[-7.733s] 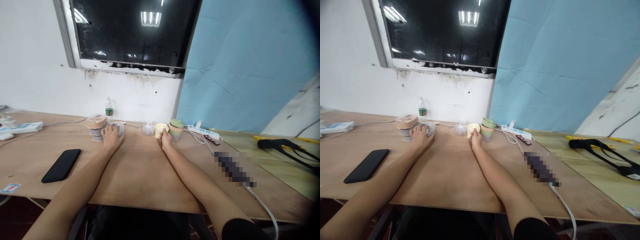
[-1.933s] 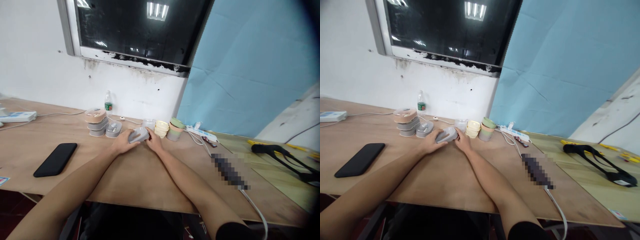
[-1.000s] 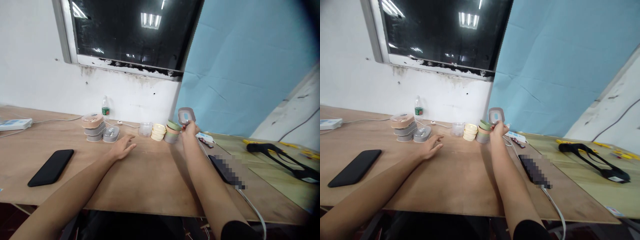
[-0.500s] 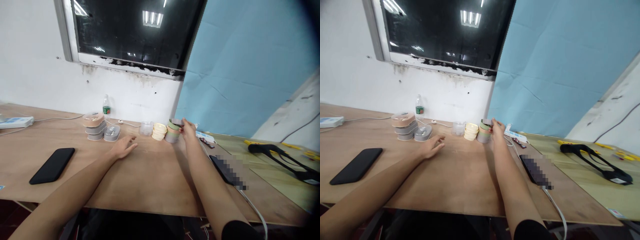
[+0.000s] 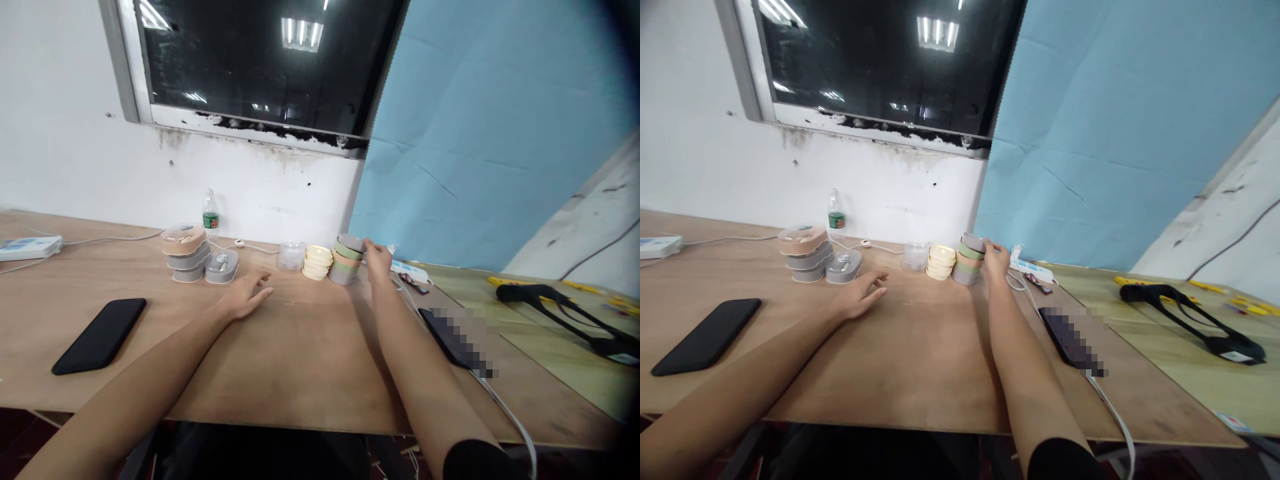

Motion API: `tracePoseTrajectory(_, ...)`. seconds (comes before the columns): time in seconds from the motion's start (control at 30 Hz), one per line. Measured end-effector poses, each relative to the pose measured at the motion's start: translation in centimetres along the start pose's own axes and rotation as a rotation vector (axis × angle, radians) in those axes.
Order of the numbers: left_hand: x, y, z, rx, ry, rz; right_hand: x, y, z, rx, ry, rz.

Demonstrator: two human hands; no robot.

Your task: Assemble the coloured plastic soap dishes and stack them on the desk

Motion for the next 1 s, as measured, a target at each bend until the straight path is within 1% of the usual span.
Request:
tracePoseTrajectory(0.1,0.0,0.0,0.0,0.010,-0.004,0.001,0.3,0.4,0.2,0.072,0.051,-0.164)
tracePoseTrajectory(0.23,-0.1,0.0,0.1,0.017,-0.021,-0.007,-0.1,0.4,-0.6,0.149,0.070,-0.230)
tracePoseTrajectory(0.3,-0.2,-0.1,0.1,0.017,-0.025,-0.006,-0.6,0.2,-1.4,0.200,0.053,-0.248)
tracePoseTrajectory(0.43,-0.2,-0.2,0.0,0.026,-0.037,-0.004,-1.8,-0.2,-2.9,0.309,-0.030,-0.308)
tracePoseTrajectory(0.53,-0.2,-0.2,0.0,0.028,-0.043,-0.003,-2.0,-0.2,-3.1,0.359,-0.041,-0.317)
tracePoseTrajectory(0.77,-0.3,-0.3,0.0,0.018,-0.046,-0.012,-1.8,0.0,-2.8,0.450,-0.032,-0.296)
tracePoseTrajectory(1.0,-0.3,-0.2,0.0,0.016,-0.062,-0.007,-2.0,1.0,-3.2,0.526,-0.051,-0.257)
Point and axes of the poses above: each hand's wrist, its own z-axis towards the middle knuckle, its own x-axis out of the back of the hand, y = z × x, the point moved 4 cm from there along z, towards the middle knuckle, and after that the axes turned 10 degrees about -x, right-handed, at the moved point
